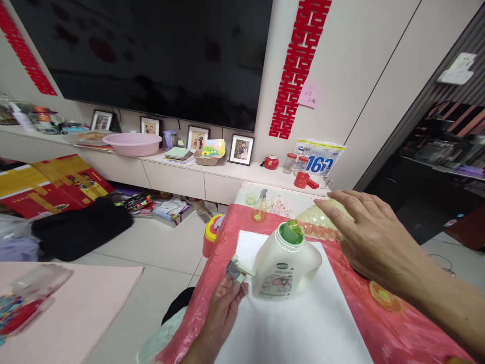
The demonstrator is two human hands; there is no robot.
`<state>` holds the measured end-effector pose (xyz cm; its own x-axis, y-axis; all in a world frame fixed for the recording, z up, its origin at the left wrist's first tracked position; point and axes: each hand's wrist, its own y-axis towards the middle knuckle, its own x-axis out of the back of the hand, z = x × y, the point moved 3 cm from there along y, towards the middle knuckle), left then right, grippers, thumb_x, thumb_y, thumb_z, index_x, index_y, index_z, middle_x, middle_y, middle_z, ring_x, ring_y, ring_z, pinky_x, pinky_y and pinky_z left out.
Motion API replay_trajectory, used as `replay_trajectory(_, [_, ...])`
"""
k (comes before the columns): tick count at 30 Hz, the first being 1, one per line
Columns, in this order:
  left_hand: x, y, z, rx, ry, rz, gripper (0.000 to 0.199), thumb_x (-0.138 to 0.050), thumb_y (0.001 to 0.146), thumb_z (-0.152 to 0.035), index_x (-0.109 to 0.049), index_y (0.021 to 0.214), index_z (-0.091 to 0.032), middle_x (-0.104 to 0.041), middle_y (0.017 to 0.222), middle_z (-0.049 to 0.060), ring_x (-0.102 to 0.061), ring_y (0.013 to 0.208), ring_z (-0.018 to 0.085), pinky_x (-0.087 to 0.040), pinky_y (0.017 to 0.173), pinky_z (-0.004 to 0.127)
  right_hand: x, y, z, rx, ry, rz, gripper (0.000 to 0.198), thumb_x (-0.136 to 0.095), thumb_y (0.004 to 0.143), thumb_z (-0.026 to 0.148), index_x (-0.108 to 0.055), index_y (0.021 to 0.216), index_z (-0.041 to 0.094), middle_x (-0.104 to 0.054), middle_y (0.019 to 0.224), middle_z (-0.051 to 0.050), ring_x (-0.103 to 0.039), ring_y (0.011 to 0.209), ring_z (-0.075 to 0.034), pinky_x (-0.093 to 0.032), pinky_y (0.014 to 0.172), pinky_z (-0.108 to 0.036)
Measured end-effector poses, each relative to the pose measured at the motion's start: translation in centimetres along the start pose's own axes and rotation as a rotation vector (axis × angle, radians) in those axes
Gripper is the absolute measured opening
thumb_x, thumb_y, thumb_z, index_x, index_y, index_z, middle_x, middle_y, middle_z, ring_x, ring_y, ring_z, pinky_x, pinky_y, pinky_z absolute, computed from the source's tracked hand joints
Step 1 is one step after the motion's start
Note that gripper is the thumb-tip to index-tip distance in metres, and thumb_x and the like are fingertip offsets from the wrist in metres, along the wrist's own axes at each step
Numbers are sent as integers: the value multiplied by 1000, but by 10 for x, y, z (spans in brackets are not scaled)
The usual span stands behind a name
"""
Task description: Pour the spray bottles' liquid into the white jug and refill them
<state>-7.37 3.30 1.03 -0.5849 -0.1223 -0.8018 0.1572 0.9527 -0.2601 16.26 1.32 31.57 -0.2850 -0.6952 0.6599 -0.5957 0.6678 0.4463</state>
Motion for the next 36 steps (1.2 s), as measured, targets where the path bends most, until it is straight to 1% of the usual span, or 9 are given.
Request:
replay_trajectory(3, [1,0,-2,-5,-49,-26,34,-94,66,-21,-75,94,-18,-76,96,2,-71,82,12,-61,83,25,-5,-27,-7,-114,217,4,52,-42,92,21,-43,144,14,-50,135,-16,-53,118,-34,-52,89,-50])
replay_trajectory(5, [-2,-3,-9,2,-83,-23,35,-93,67,-19,-74,97,-17,-77,99,3,-72,81,12,-61,82,24,-7,-52,-8,-214,385,26,55,-43,101,44,-41,149,18,-50,139,-13,-55,118,-33,-52,88,-47])
replay_trajectory(7, [-7,-6,-22,-3,-125,-11,32,-90,71,-17,-73,98,-16,-78,102,5,-73,83,13,-61,83,25,-9,-80,-3,-332,540,80,64,-47,100,65,-41,151,26,-51,142,-7,-57,120,-31,-52,87,-45])
replay_trajectory(9, [-11,-8,-40,-42,-164,-31,24,-85,76,-13,-73,96,-15,-78,95,5,-73,81,12,-61,82,24,-14,-105,12,-390,631,155,67,-50,98,71,-43,152,31,-51,143,-3,-57,122,-30,-51,89,-45])
replay_trajectory(14, [-21,-14,-78,-88,-122,-91,10,-75,83,-8,-68,78,-14,-78,88,6,-74,79,13,-63,79,24,-31,-136,83,-268,637,180,57,-42,103,52,-41,151,22,-49,143,-7,-54,123,-28,-51,89,-42])
replay_trajectory(19, [-38,-25,-90,-111,-73,-84,10,-77,82,-9,-71,89,-13,-78,87,6,-74,75,12,-63,76,22,-49,-136,137,-291,667,247,52,-39,100,32,-37,151,18,-44,144,-10,-47,127,-29,-48,98,-45])
replay_trajectory(23, [-50,-32,-91,-113,-33,-65,24,-83,76,-12,-72,97,-15,-78,86,3,-74,73,12,-63,73,23,-52,-133,149,-325,709,256,55,-40,97,26,-35,151,19,-43,144,-11,-45,129,-29,-48,100,-50])
replay_trajectory(32, [-58,-46,-71,-87,22,-22,37,-94,65,-19,-68,91,-17,-72,76,-3,-72,73,13,-60,75,25,-53,-123,169,-348,871,296,60,-43,96,27,-30,154,23,-39,148,-9,-39,135,-27,-48,104,-51])
replay_trajectory(36, [-61,-53,-59,-58,60,33,42,-95,63,-22,-70,97,-16,-74,85,-1,-72,72,13,-59,75,25,-53,-121,179,-414,1010,319,62,-47,95,32,-29,154,25,-35,152,-6,-37,139,-24,-48,108,-48])
